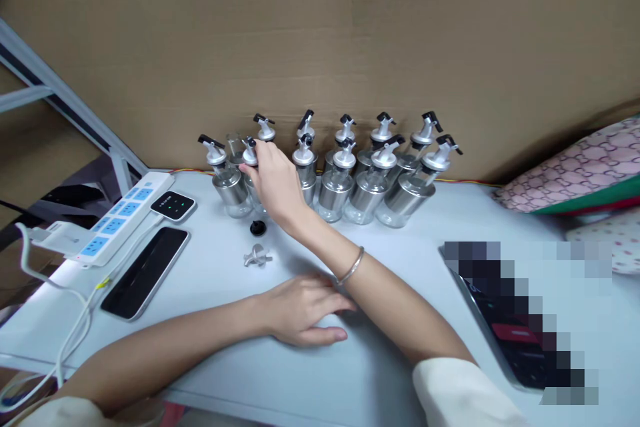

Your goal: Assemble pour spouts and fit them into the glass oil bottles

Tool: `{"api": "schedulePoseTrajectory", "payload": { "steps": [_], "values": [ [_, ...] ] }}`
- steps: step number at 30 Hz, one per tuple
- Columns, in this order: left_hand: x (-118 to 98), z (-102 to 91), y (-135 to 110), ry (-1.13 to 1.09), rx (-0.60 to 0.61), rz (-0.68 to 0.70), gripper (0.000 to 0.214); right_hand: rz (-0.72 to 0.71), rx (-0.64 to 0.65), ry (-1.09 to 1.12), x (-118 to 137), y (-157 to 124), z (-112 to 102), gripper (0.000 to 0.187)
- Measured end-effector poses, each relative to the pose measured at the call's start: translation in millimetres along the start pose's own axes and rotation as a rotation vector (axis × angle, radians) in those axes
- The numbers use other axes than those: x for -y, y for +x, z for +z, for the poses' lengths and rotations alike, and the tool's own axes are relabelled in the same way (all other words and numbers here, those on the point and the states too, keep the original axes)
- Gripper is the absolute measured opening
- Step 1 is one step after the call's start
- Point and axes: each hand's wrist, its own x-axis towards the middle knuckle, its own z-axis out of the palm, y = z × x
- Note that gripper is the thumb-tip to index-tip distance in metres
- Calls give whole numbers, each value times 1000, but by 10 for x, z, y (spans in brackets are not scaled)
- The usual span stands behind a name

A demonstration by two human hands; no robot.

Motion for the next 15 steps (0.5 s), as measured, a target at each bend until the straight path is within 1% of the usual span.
{"api": "schedulePoseTrajectory", "payload": {
  "steps": [6,11,13,15],
  "values": [
    [-2,-4,5,1,-14,13,43,54,-5,23,-85,15,91,22],
    [-8,-6,6,14,-11,13,41,52,-11,61,-125,50,125,20],
    [-10,-7,8,26,-12,15,41,51,-3,73,-120,41,125,24],
    [-10,-9,9,28,-15,17,41,43,-13,94,-108,6,104,35]
  ]
}}
